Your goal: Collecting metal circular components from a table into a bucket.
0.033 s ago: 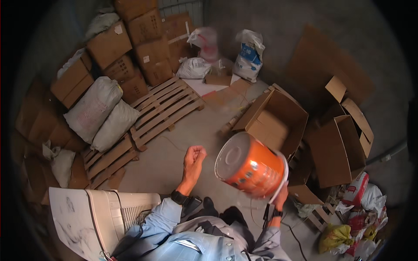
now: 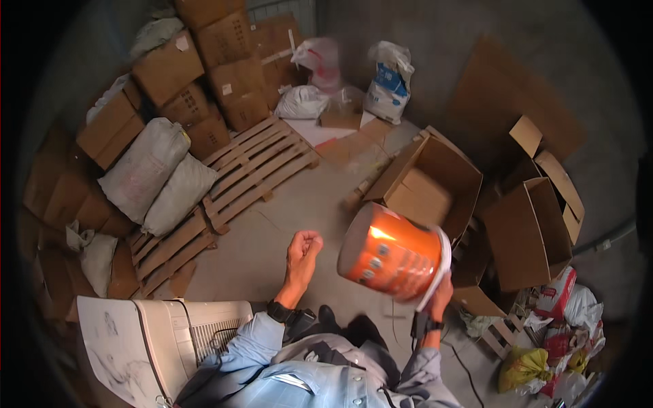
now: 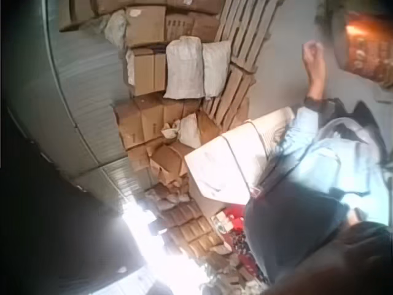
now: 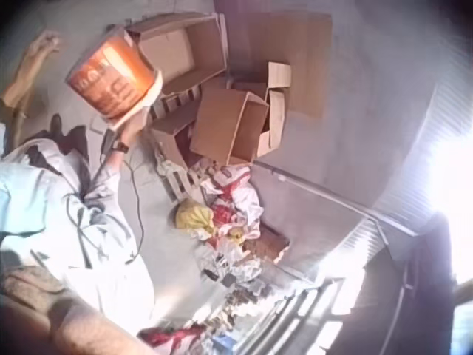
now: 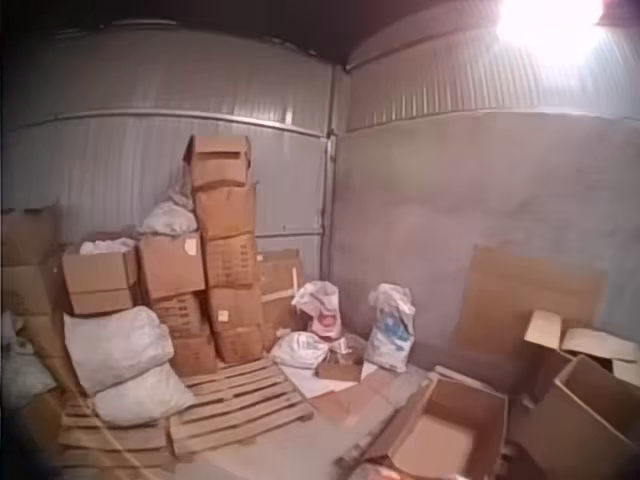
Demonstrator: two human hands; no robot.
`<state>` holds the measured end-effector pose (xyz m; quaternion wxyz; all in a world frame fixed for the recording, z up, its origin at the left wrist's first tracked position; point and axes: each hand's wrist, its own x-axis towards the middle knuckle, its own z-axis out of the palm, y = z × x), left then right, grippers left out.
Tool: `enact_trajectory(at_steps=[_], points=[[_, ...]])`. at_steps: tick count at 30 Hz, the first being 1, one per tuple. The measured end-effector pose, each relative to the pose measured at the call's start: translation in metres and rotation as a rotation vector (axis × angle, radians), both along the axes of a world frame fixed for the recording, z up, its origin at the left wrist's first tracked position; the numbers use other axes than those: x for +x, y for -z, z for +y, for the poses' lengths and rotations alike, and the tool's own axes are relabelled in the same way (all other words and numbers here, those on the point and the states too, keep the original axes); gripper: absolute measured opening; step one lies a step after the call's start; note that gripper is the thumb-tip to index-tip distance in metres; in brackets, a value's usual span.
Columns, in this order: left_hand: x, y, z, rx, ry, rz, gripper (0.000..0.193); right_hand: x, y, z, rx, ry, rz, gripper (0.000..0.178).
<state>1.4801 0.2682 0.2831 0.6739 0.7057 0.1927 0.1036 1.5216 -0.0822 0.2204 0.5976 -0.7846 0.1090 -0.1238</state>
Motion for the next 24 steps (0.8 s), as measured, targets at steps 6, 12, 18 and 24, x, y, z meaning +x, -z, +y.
enact_trajectory(at_steps=[6, 12, 18, 24], points=[[0.016, 0.002, -0.006, -0.557, 0.117, 0.295, 0.046, 0.073, -0.053, 0.172, -0.840, -0.327, -0.513, 0.019], [0.080, 0.078, 0.046, -0.730, -0.121, 0.520, 0.041, 0.076, 0.000, 0.250, -0.888, -0.832, -0.432, 0.013], [0.151, 0.100, 0.099, -0.556, -0.309, 0.535, 0.036, 0.160, 0.024, 0.289, -0.703, -1.063, -0.356, 0.019], [0.250, 0.080, 0.164, -0.357, -0.288, 0.484, 0.039, 0.311, 0.011, 0.296, -0.619, -0.546, -0.153, 0.050]])
